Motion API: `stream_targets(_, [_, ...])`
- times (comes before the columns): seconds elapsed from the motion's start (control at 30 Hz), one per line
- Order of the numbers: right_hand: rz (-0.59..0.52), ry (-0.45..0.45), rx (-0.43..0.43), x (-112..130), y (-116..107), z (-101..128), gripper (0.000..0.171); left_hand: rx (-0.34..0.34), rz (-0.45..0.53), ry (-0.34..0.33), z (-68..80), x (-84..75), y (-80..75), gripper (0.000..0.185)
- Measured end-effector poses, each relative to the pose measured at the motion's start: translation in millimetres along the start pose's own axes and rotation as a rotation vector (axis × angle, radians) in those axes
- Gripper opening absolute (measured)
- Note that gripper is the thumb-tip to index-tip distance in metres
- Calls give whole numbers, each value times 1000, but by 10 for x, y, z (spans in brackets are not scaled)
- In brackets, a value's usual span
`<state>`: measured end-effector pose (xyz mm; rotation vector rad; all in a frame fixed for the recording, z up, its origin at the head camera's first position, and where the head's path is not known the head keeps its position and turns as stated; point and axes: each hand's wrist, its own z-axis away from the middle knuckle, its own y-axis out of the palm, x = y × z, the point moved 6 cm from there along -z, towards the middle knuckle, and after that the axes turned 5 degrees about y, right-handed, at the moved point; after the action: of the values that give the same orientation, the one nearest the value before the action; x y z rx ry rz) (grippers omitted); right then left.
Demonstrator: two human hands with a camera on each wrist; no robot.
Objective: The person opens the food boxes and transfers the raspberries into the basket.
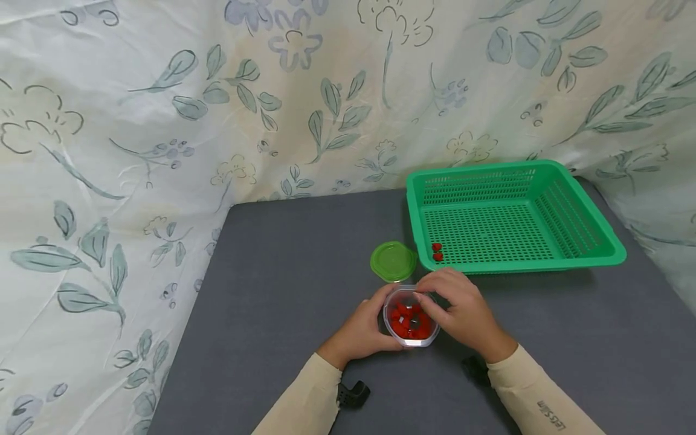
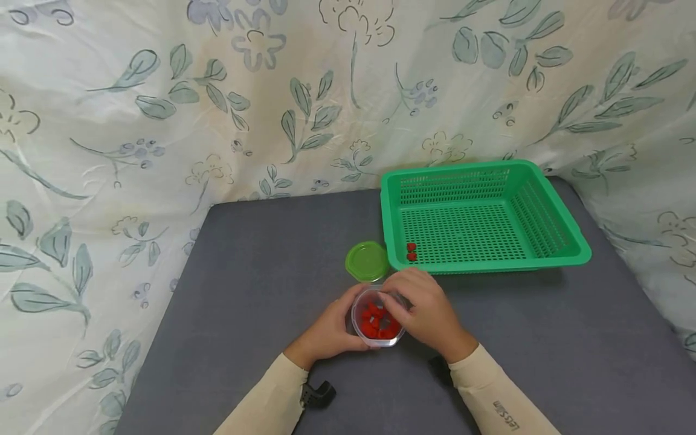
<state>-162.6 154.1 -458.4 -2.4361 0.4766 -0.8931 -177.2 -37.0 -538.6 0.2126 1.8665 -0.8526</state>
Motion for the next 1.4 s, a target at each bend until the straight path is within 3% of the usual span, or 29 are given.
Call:
stream_targets(0.13, [-15,21,154,-27,162,41,7,0,7,18,-12,1,-4,104])
stream_targets(0.2, [7,53,205,-47,225,67,13,2,17,22,-15,8,-1,104])
stream_targets(0.37, [75,232,328,-149,320,132,19,6,23,9,-9,23,9,104])
stream_targets(0.53, [29,404,455,-226,371,177,17,5,19,9,-10,8,9,106])
stream_targets(0.7, [10,476,476,-241,379,182,17,5,39,30,-19,-23,4,104])
stream_targets(0.9, [29,457,469,-226,385,174,21,3,15,26,-16,-20,2,104])
stream_targets(1.03, [46,448,478,-230,395,179,15,3,10,14,-10,-13,3,105])
stream_targets(1.17, [50,461,481,-235,398,185,24,1,2,0,-8,-10,4,106])
stream_targets(1.4, [66,478,494,-235,388,174,18,1,-9,5,-15,-11,7,107])
